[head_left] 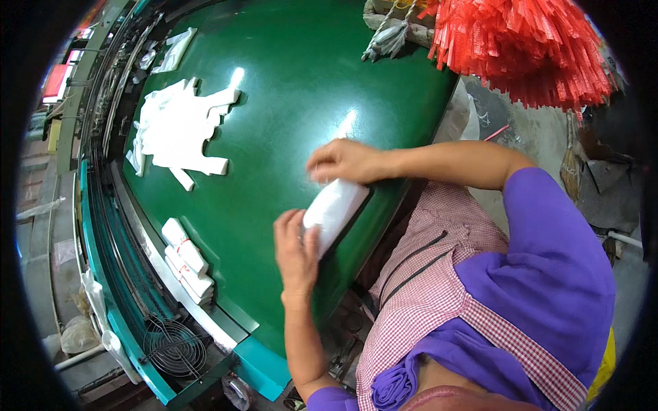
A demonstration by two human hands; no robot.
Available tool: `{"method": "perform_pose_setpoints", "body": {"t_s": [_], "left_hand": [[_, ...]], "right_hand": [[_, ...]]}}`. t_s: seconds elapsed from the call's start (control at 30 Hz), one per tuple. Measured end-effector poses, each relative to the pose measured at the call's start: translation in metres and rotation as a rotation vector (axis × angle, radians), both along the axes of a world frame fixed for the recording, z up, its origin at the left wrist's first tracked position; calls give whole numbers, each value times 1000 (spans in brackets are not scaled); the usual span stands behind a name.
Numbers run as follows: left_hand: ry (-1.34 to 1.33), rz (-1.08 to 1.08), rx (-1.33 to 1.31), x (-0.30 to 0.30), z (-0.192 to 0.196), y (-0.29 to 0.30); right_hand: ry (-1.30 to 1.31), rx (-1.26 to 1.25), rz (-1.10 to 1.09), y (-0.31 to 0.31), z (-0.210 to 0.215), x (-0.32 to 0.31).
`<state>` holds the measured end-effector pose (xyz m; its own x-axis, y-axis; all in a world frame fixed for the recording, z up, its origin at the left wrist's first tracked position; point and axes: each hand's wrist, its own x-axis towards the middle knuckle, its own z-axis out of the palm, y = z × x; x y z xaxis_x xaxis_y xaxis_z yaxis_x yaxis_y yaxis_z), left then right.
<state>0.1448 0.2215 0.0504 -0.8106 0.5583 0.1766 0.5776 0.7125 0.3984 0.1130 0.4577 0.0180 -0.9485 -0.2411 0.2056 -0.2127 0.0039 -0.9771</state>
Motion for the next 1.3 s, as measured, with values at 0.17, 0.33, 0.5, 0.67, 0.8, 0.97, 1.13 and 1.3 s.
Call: {"method": "perform_pose_setpoints", "body": {"t_s": [0.17, 0.33, 0.5, 0.67, 0.8, 0.97, 1.13, 1.3], "left_hand": [[-348, -59, 79, 0, 5, 8], [-474, -65, 198, 16, 5, 15], [-836, 218, 782, 63, -12, -24], [-1249, 202, 1063, 66, -14, -36], [-1035, 326, 941, 62, 11, -40], [-538, 215, 651, 18, 16, -68], [-619, 48, 489, 19, 1, -24], [-157, 133, 658, 28, -35, -27]], "right_hand": [[-25, -768, -647, 153, 6, -16], [69, -805, -905, 250, -40, -61], [203, -448, -901, 124, 3, -39], [15, 552, 413, -16, 27, 68], [252, 676, 668, -36, 29, 100], [752, 384, 549, -12, 18, 88], [179, -134, 629, -57, 42, 47], [-30, 59, 537, -72, 23, 15]]}}
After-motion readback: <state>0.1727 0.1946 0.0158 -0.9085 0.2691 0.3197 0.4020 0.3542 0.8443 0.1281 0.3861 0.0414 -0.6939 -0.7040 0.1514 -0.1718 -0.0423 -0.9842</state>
